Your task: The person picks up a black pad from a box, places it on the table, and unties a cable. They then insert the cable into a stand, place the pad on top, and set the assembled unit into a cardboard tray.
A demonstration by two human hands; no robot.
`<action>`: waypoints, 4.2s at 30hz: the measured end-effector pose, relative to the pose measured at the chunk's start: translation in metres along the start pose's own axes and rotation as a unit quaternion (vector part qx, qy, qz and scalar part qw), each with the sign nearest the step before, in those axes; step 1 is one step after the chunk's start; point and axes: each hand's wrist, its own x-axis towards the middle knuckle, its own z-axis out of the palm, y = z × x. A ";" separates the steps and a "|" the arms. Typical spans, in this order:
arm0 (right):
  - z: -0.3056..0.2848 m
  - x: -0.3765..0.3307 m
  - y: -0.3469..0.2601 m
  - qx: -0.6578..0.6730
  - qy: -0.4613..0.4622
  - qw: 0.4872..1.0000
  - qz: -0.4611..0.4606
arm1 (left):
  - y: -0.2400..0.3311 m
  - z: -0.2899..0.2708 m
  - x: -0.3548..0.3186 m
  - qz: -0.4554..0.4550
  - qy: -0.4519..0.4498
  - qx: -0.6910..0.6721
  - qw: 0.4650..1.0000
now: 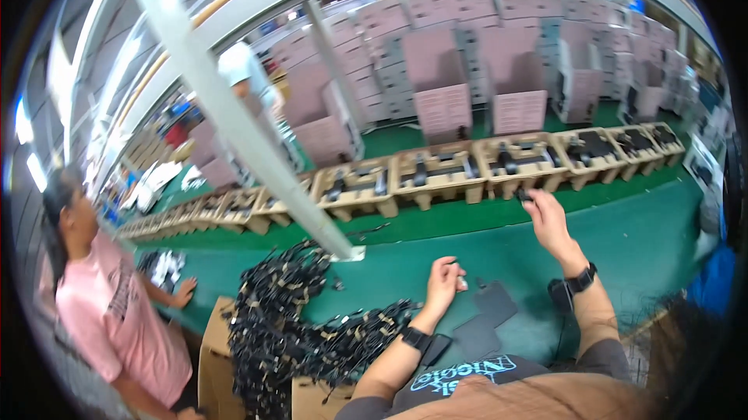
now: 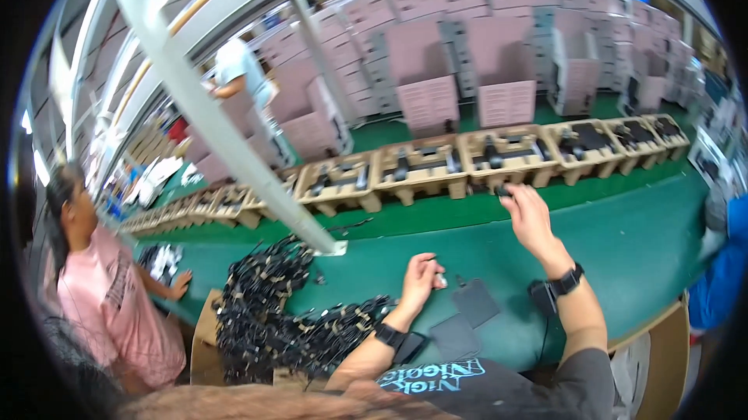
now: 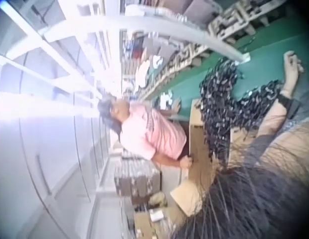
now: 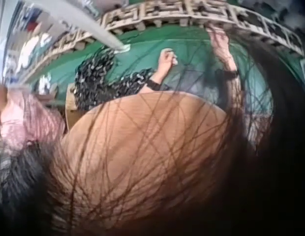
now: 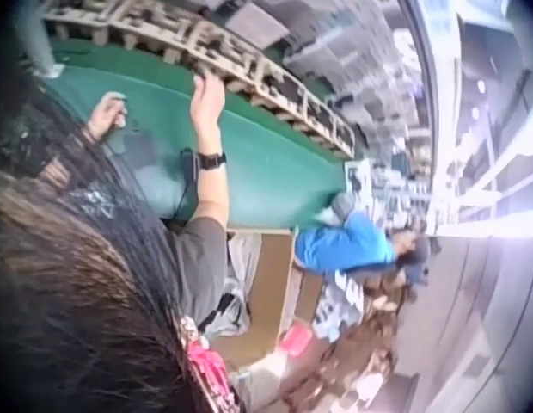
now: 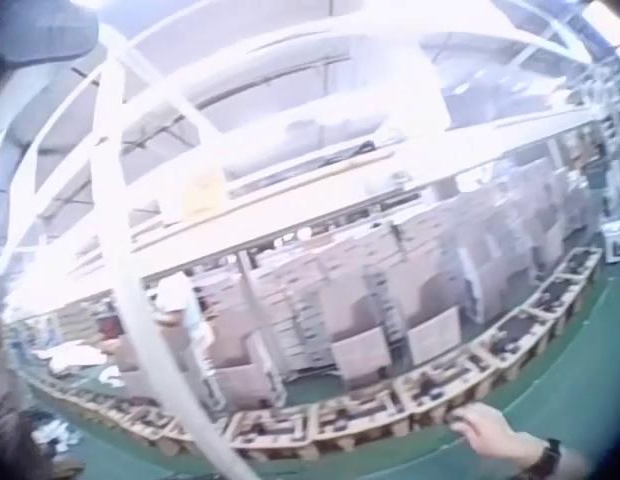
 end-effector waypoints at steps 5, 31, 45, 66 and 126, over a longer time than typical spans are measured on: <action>-0.028 0.060 0.039 -0.130 0.111 0.984 0.056 | 0.001 -0.007 -0.004 0.017 0.001 0.027 0.999; 0.017 0.087 0.267 -0.256 -0.059 0.939 0.223 | 0.028 -0.022 -0.014 0.020 0.014 0.100 0.995; 0.042 0.078 0.127 -0.442 -0.033 0.896 0.006 | 0.050 -0.029 -0.024 0.195 -0.063 0.452 0.868; 0.050 -0.017 -0.101 0.430 -0.312 0.839 0.117 | 0.080 -0.058 -0.036 -0.128 -0.082 -0.266 0.952; 0.146 0.006 -0.231 0.620 -0.229 0.702 0.265 | 0.084 -0.124 -0.039 0.016 -0.146 -0.057 0.987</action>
